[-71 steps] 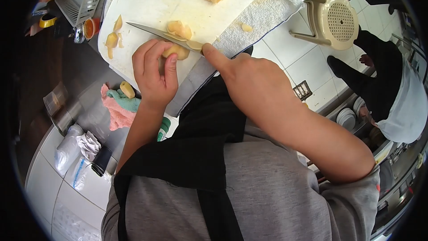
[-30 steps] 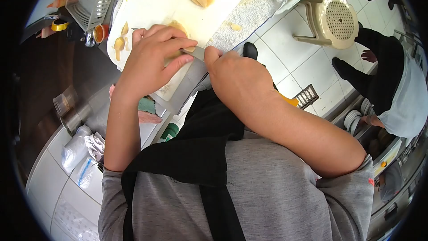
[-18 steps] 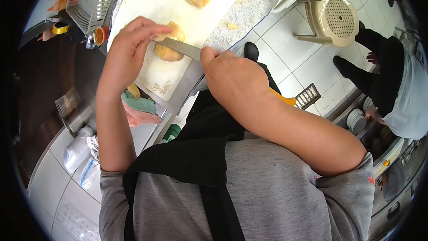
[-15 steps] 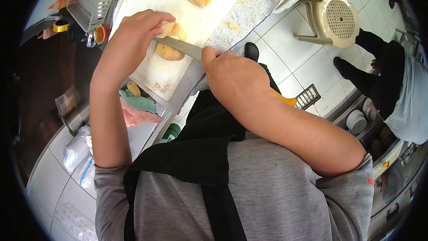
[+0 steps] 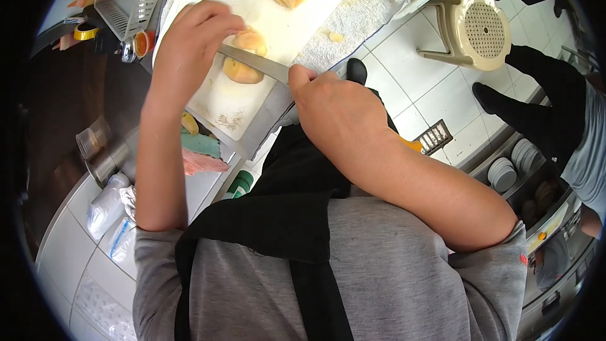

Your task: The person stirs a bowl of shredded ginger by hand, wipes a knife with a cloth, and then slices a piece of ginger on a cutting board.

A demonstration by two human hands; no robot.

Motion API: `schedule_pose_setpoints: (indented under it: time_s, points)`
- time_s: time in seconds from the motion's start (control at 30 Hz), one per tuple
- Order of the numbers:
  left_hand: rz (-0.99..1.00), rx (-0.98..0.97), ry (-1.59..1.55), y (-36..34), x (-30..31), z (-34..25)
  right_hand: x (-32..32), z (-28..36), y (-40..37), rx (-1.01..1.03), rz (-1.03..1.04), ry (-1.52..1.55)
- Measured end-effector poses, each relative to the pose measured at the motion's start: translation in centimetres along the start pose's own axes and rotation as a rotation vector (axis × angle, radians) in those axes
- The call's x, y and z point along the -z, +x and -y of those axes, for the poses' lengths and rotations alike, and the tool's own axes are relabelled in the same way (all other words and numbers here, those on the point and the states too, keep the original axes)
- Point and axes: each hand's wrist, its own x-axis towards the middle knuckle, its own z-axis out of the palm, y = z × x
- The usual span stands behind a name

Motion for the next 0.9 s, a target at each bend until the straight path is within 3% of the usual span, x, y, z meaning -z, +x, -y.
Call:
schedule_pose_setpoints:
  time_s: [0.03, 0.1, 0.2, 0.53, 0.9]
  points:
    - [0.001, 0.005, 0.001, -1.4, -0.7, -0.8, 0.0, -0.1, 0.1, 0.005, -0.002, 0.022]
    - [-0.354, 0.370, -0.168, -4.6, -3.3, -3.1, 0.4, -0.6, 0.2, 0.028, -0.003, 0.057]
    - [-0.464, 0.328, -0.158, -6.5, -5.9, -5.5, 0.6, -1.1, 0.5, 0.059, 0.007, 0.095]
    - [-0.488, 0.294, -0.039, -7.3, -7.5, -5.3, 3.2, -1.6, -3.9, 0.076, 0.056, 0.014]
    - [-0.535, 0.314, -0.079, -7.3, -7.7, -5.2, 3.1, -1.9, -3.4, 0.075, 0.056, -0.031]
